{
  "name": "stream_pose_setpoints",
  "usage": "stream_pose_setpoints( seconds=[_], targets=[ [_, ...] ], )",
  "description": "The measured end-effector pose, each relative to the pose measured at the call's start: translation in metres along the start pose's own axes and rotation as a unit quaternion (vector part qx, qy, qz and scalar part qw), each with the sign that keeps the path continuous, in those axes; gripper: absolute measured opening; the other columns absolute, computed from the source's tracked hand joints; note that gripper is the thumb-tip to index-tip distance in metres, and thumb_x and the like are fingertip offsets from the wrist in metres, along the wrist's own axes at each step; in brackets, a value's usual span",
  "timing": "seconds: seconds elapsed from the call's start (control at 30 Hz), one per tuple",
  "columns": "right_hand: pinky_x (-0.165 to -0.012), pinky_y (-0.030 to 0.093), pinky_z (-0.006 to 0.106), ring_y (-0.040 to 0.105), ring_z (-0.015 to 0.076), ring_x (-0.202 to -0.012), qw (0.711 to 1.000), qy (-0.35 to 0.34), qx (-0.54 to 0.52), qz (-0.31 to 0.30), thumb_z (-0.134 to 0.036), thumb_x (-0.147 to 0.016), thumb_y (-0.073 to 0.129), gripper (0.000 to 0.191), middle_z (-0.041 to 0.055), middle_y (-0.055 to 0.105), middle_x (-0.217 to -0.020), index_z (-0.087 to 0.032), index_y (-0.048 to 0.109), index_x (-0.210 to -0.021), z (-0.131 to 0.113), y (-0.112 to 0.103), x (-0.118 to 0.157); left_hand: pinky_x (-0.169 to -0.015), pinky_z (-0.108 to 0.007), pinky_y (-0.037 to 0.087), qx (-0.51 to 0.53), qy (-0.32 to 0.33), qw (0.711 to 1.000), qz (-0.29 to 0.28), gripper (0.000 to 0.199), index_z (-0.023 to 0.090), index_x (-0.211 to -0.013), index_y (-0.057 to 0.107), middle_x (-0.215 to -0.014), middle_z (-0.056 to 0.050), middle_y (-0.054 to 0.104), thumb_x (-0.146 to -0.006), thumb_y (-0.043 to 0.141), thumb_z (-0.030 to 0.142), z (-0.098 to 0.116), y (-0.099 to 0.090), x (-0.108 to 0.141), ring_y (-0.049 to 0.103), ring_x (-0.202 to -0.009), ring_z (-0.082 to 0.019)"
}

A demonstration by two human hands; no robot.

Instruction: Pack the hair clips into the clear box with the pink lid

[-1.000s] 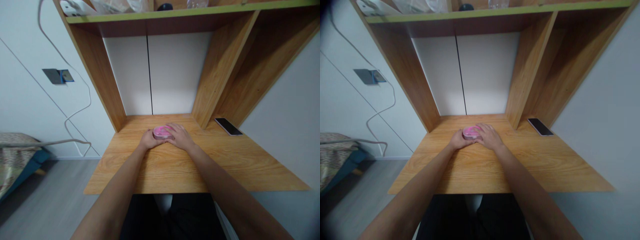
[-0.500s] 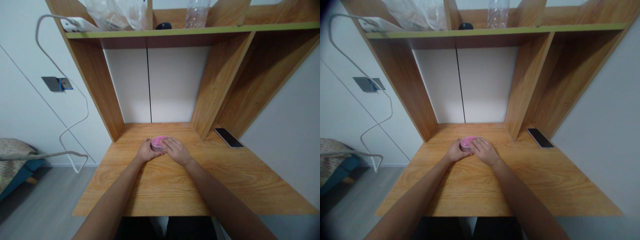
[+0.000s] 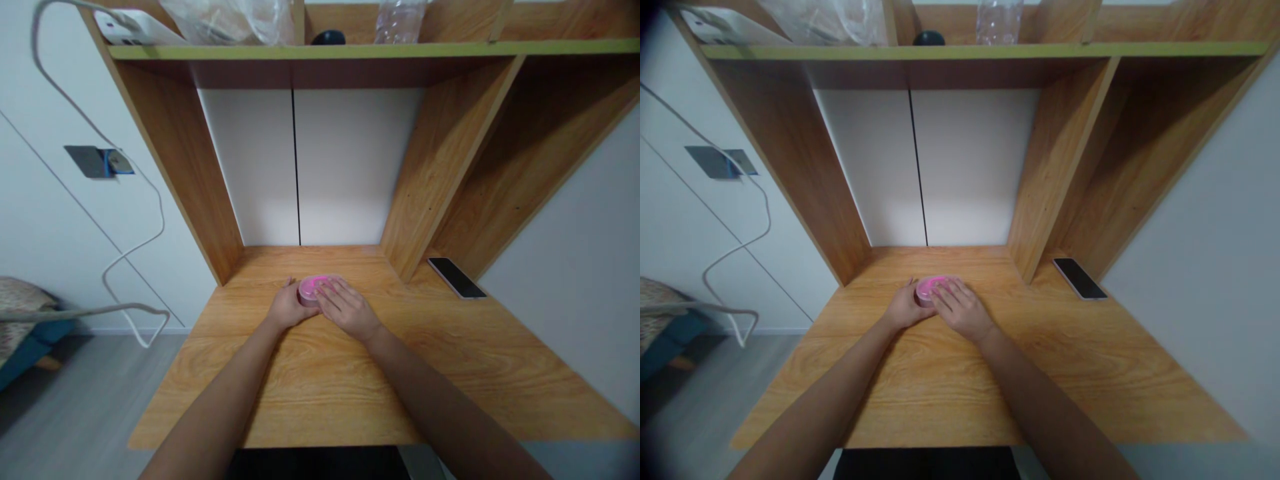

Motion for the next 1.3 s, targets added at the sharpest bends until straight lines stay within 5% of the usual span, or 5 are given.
stream_pose_setpoints(
  seconds=[0.4, 0.67, 0.87, 1.07, 1.3],
  targets=[
    [-0.103, 0.049, 0.063, 0.062, 0.04, -0.122, 0.983, 0.132, 0.124, 0.007, -0.009, -0.093, 0.053, 0.042, 0.0233, 0.068, -0.127, -0.013, 0.058, -0.135, -0.03, 0.029, -0.026, -0.127, -0.057, 0.016, 0.012, 0.027, 0.999, -0.017, 0.042, 0.027, -0.117, 0.07, -0.111, -0.005, 0.077, -0.076, 0.074, 0.03, 0.005, 0.001, -0.001, 0.071, -0.104, -0.029],
    [-0.112, 0.045, 0.055, 0.059, 0.0369, -0.128, 0.993, 0.075, 0.083, -0.039, -0.01, -0.094, 0.052, 0.042, 0.0243, 0.063, -0.136, -0.006, 0.058, -0.136, -0.022, 0.014, -0.02, -0.127, -0.055, 0.019, 0.015, 0.019, 1.0, -0.01, 0.051, 0.026, -0.119, 0.069, -0.114, -0.005, 0.076, -0.072, 0.08, 0.04, 0.007, 0.0, 0.0, 0.072, -0.104, -0.028],
    [-0.115, 0.044, 0.052, 0.058, 0.031, -0.13, 1.0, 0.011, 0.003, -0.007, -0.011, -0.091, 0.053, 0.047, 0.0169, 0.065, -0.136, -0.011, 0.059, -0.137, -0.006, -0.001, -0.009, -0.128, -0.051, 0.016, 0.017, -0.008, 1.0, -0.021, 0.061, 0.024, -0.119, 0.069, -0.113, -0.006, 0.077, -0.067, 0.085, 0.051, 0.004, 0.001, -0.001, 0.071, -0.107, -0.028],
    [-0.109, 0.051, 0.049, 0.062, 0.025, -0.124, 0.986, 0.032, -0.135, 0.097, -0.011, -0.087, 0.059, 0.052, 0.0084, 0.068, -0.132, -0.026, 0.059, -0.137, 0.019, -0.019, -0.004, -0.127, -0.051, 0.016, 0.021, -0.031, 0.999, -0.04, 0.074, 0.024, -0.125, 0.067, -0.119, -0.007, 0.075, -0.061, 0.088, 0.054, 0.004, 0.0, 0.0, 0.069, -0.113, -0.031],
    [-0.088, 0.058, 0.042, 0.066, 0.0243, -0.1, 0.93, 0.23, -0.17, 0.23, -0.021, -0.088, 0.07, 0.019, 0.0079, 0.069, -0.105, -0.027, 0.077, -0.104, 0.043, -0.025, 0.011, -0.126, -0.053, 0.019, 0.028, -0.052, 0.997, -0.051, 0.071, 0.021, -0.119, 0.07, -0.12, -0.01, 0.074, -0.059, 0.091, 0.051, 0.004, -0.002, 0.001, 0.064, -0.12, -0.034]
  ],
)
Point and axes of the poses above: each hand's wrist, its own x-axis away from the middle knuckle, its own y-axis out of the palm, z = x × y, the point moved 5 cm from there along -x, towards the middle knuckle
